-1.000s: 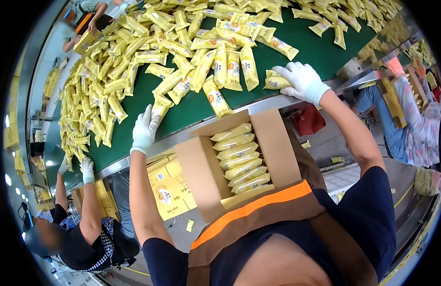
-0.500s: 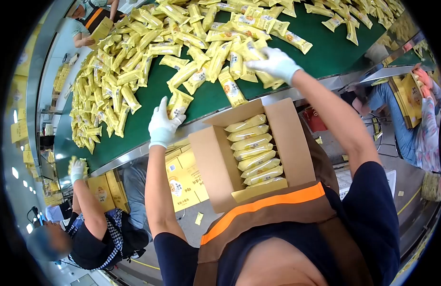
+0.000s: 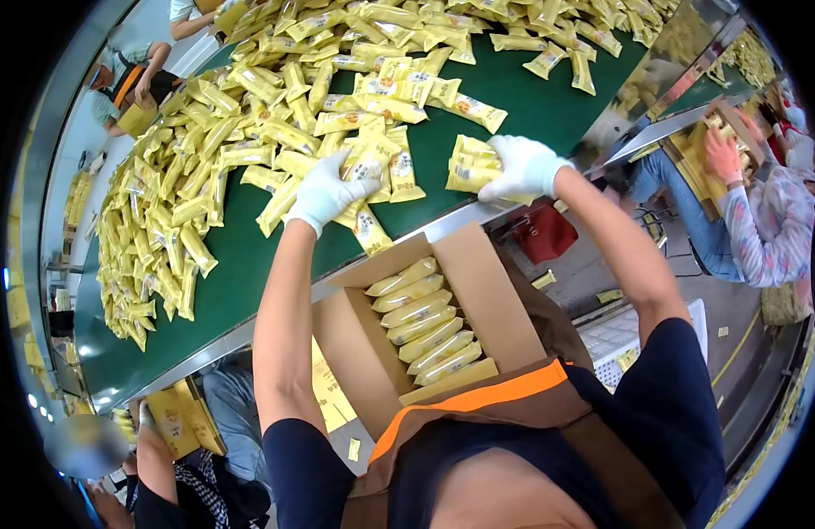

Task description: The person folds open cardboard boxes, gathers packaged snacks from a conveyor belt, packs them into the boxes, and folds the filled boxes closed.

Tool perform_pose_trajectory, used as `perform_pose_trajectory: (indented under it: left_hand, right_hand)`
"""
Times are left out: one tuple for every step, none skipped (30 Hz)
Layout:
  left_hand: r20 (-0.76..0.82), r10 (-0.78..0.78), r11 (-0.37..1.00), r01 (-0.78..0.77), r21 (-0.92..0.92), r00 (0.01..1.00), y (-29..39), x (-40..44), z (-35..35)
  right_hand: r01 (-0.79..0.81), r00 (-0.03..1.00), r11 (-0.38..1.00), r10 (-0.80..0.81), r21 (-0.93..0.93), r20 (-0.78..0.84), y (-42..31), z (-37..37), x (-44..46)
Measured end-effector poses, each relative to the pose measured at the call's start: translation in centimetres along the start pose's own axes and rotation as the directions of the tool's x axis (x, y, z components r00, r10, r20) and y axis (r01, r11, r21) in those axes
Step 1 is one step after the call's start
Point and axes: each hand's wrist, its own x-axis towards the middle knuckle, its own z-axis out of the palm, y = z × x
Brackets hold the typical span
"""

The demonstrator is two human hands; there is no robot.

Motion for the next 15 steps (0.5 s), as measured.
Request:
perform_pose_trajectory:
  left_hand:
    - [0.012, -0.010, 1.000, 0.010, 0.007, 1.000, -0.4, -1.2, -0.4]
    - [-0.079, 0.029, 0.980, -0.013, 0.199, 0.996, -0.9, -2.6, -0.9]
    - [-0.056, 0.019, 0.934, 0.002, 0.358, 0.998, -1.3, -4.3, -1.7]
    - [-0.058, 0.066, 0.868, -0.029, 0.495, 0.996, -2.2, -6.3, -2.5]
    - [-0.047, 0.106, 0.782, -0.054, 0.621, 0.993, -3.0, -8.3, -3.1]
    - [-0.016, 0.071, 0.801, -0.047, 0.597, 0.997, -4.1, -9.7, -3.2]
    - [0.004, 0.033, 0.820, -0.029, 0.571, 0.999, -5.5, -11.4, -3.1]
    - [0.001, 0.023, 0.826, -0.020, 0.564, 1.000, -6.0, -12.9, -2.4]
    - [-0.053, 0.077, 0.809, -0.031, 0.587, 0.996, -6.7, -13.7, -1.8]
    - [-0.112, 0.101, 0.806, -0.015, 0.592, 0.989, -7.1, -14.1, -1.2]
    - [-0.166, 0.123, 0.808, -0.002, 0.589, 0.978, -6.9, -14.4, -0.4]
    - [-0.247, 0.045, 0.844, 0.095, 0.528, 0.968, -6.6, -14.2, 0.2]
    - [-0.329, 0.023, 0.911, 0.115, 0.395, 0.944, -6.0, -14.6, 0.2]
    - [-0.361, 0.039, 0.924, 0.104, 0.369, 0.932, -6.4, -14.5, 0.4]
    - [-0.395, 0.055, 0.935, 0.091, 0.342, 0.917, -7.1, -14.2, 0.6]
  right_hand:
    - [-0.004, 0.997, 0.985, -0.009, 0.174, 0.076, 0.1, -1.3, 0.5]
    - [-0.012, 0.999, 0.953, 0.024, 0.304, -0.039, 0.4, -1.9, 1.6]
    - [-0.009, 0.988, 0.902, 0.075, 0.432, -0.137, 0.8, -2.2, 2.7]
    - [0.035, 0.988, 0.808, 0.060, 0.588, -0.141, 1.2, -3.1, 4.3]
    - [0.072, 0.989, 0.683, 0.047, 0.727, -0.142, 1.2, -4.0, 5.4]
    - [0.092, 0.991, 0.636, 0.017, 0.766, -0.133, 0.5, -4.8, 5.4]
    - [0.050, 0.998, 0.660, -0.003, 0.750, -0.063, 1.3, -4.1, 7.8]
    - [0.011, 1.000, 0.685, -0.023, 0.729, 0.007, 2.0, -3.3, 10.1]
    - [0.071, 0.997, 0.771, -0.065, 0.633, -0.032, 2.9, -1.7, 12.3]
    - [0.018, 0.998, 0.758, -0.057, 0.652, 0.039, 2.1, -2.2, 12.2]
    - [-0.044, 0.992, 0.748, -0.045, 0.662, 0.117, 1.2, -2.4, 11.4]
    - [-0.010, 0.994, 0.815, -0.055, 0.580, 0.094, 0.9, -2.2, 10.7]
    - [0.024, 0.995, 0.871, -0.067, 0.490, 0.070, 0.8, -2.0, 9.8]
    - [0.024, 0.999, 0.941, -0.036, 0.337, 0.028, 0.4, -2.1, 8.5]
    - [0.020, 0.998, 0.963, -0.036, 0.269, 0.054, 0.1, -2.6, 6.9]
